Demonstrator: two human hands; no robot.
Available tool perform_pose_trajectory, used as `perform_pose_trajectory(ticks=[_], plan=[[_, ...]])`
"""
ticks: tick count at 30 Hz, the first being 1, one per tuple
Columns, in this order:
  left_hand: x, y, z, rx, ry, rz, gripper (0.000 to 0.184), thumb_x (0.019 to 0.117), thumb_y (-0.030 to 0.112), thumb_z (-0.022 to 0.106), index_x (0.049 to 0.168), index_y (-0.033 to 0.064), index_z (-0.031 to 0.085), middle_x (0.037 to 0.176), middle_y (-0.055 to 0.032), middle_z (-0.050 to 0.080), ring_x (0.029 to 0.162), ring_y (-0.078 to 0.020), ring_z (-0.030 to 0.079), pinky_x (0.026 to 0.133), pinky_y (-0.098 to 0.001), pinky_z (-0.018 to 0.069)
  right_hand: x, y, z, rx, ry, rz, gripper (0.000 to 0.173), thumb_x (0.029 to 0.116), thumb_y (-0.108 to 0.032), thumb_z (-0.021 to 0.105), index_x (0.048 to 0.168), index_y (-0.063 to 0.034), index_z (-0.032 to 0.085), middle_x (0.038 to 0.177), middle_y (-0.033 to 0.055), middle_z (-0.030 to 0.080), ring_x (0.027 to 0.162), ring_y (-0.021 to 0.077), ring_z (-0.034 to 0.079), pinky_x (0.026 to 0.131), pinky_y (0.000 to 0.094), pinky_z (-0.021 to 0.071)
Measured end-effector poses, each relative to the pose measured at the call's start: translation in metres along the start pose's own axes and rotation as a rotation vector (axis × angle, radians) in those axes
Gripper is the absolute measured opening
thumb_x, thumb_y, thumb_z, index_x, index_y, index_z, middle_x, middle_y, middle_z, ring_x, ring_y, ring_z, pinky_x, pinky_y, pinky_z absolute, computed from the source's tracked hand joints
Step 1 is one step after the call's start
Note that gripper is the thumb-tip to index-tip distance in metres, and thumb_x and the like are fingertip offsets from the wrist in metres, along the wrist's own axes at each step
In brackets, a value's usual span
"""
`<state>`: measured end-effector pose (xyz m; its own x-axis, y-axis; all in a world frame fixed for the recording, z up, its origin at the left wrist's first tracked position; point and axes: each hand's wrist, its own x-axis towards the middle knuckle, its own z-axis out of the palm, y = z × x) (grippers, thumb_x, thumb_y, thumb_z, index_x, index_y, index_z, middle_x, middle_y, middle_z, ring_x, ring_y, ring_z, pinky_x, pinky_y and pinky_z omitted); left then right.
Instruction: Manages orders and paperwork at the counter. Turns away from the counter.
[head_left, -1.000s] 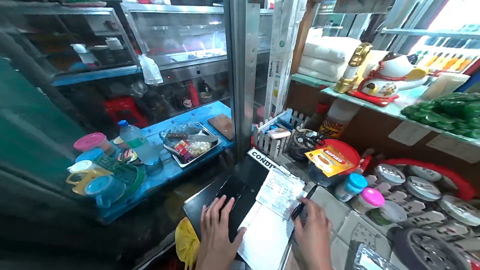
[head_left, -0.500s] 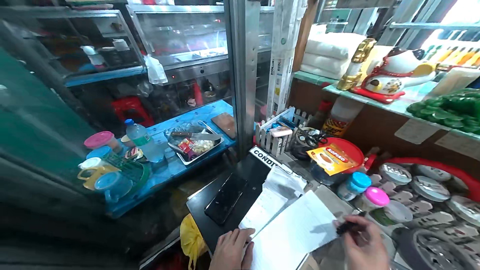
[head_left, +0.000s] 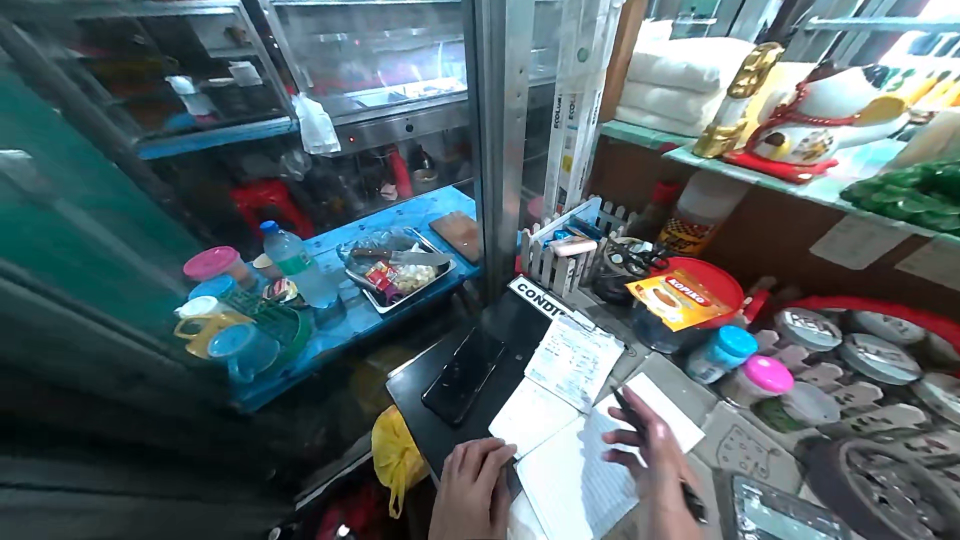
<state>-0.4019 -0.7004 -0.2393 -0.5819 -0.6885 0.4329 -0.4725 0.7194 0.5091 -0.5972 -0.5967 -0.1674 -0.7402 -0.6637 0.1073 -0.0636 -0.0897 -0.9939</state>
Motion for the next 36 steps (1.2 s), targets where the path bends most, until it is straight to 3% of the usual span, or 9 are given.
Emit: perform_pose_trajectory(ticks=[3, 7, 8, 10, 11, 14, 16, 20, 36], plan=[[-0.005, -0.004, 0.004, -0.018, 0.041, -0.003, 0.038, 0.0926, 0.010, 0.054, 0.119, 0.0264, 0.076, 0.123, -0.0014, 0.070, 0.118, -0.0220, 0.063, 0.099, -0.0421, 0.0516, -0.001, 0.023, 0.037, 0.068, 0.017, 0.012, 0.050, 0.1095, -0.024, 0.036, 0.149, 0.0056, 0.046, 0.139, 0.0184, 0.059, 0.094, 0.0201, 0.069, 0.070, 0.0313, 0.0591], [-0.003, -0.006, 0.000, -0.046, 0.004, 0.006, 0.043, 0.0901, 0.010, 0.054, 0.117, 0.0358, 0.077, 0.125, -0.0008, 0.069, 0.119, -0.0228, 0.061, 0.098, -0.0421, 0.0511, 0.004, 0.031, 0.069, 0.061, 0.115, -0.060, 0.021, 0.1028, -0.012, 0.052, 0.110, 0.0025, 0.065, 0.092, 0.0093, 0.071, 0.068, 0.0133, 0.066, 0.056, 0.0234, 0.0553], [-0.003, -0.006, 0.000, -0.044, 0.001, 0.007, 0.043, 0.0909, 0.011, 0.054, 0.116, 0.0373, 0.077, 0.125, -0.0003, 0.069, 0.119, -0.0223, 0.061, 0.098, -0.0415, 0.0511, 0.006, 0.034, 0.072, 0.042, 0.109, -0.073, 0.021, 0.1025, -0.013, 0.053, 0.110, 0.0022, 0.066, 0.088, 0.0075, 0.072, 0.065, 0.0117, 0.066, 0.055, 0.0222, 0.0541], [-0.004, -0.007, 0.000, -0.032, 0.000, 0.015, 0.042, 0.0927, 0.012, 0.053, 0.112, 0.0401, 0.077, 0.125, 0.0020, 0.069, 0.120, -0.0206, 0.061, 0.098, -0.0403, 0.0509, 0.004, 0.043, 0.070, -0.003, 0.073, -0.080, 0.028, 0.1030, -0.014, 0.053, 0.120, 0.0033, 0.068, 0.096, 0.0085, 0.074, 0.067, 0.0115, 0.065, 0.054, 0.0220, 0.0530], [-0.004, -0.007, 0.000, -0.030, -0.002, 0.021, 0.041, 0.0929, 0.013, 0.052, 0.110, 0.0408, 0.077, 0.125, 0.0028, 0.069, 0.120, -0.0202, 0.060, 0.098, -0.0402, 0.0505, 0.002, 0.047, 0.068, -0.018, 0.076, -0.078, 0.025, 0.1024, -0.014, 0.056, 0.116, 0.0028, 0.070, 0.099, 0.0092, 0.074, 0.066, 0.0113, 0.065, 0.053, 0.0223, 0.0532], [-0.003, -0.007, 0.001, -0.029, 0.007, 0.031, 0.040, 0.0927, 0.013, 0.052, 0.106, 0.0412, 0.078, 0.124, 0.0038, 0.070, 0.119, -0.0199, 0.060, 0.098, -0.0399, 0.0498, -0.003, 0.048, 0.068, -0.085, 0.145, -0.046, 0.009, 0.0968, -0.011, 0.065, 0.095, -0.0027, 0.066, 0.078, 0.0040, 0.070, 0.060, 0.0090, 0.064, 0.050, 0.0213, 0.0509], [-0.004, -0.007, 0.002, -0.025, 0.014, 0.032, 0.041, 0.0931, 0.014, 0.051, 0.109, 0.0410, 0.076, 0.127, 0.0046, 0.069, 0.120, -0.0192, 0.060, 0.097, -0.0393, 0.0498, -0.003, 0.046, 0.071, -0.124, 0.165, -0.056, 0.013, 0.0916, -0.012, 0.071, 0.090, -0.0048, 0.061, 0.070, 0.0017, 0.066, 0.058, 0.0090, 0.064, 0.049, 0.0214, 0.0520], [-0.003, -0.006, 0.004, -0.006, 0.031, 0.041, 0.045, 0.0933, 0.014, 0.049, 0.120, 0.0390, 0.074, 0.133, 0.0084, 0.068, 0.122, -0.0180, 0.060, 0.097, -0.0396, 0.0497, 0.001, 0.054, 0.080, -0.183, 0.234, -0.139, 0.032, 0.0899, -0.014, 0.074, 0.066, -0.0116, 0.053, 0.054, -0.0053, 0.049, 0.047, 0.0029, 0.050, 0.046, 0.0182, 0.0438], [-0.005, -0.009, 0.009, -0.016, 0.070, 0.038, 0.043, 0.0929, 0.015, 0.048, 0.116, 0.0404, 0.075, 0.131, 0.0121, 0.068, 0.121, -0.0136, 0.059, 0.098, -0.0347, 0.0481, -0.002, 0.063, 0.083, -0.356, 0.225, -0.269, 0.033, 0.0894, -0.008, 0.065, 0.061, -0.0124, 0.051, 0.053, -0.0076, 0.044, 0.047, -0.0020, 0.044, 0.045, 0.0150, 0.0362]])
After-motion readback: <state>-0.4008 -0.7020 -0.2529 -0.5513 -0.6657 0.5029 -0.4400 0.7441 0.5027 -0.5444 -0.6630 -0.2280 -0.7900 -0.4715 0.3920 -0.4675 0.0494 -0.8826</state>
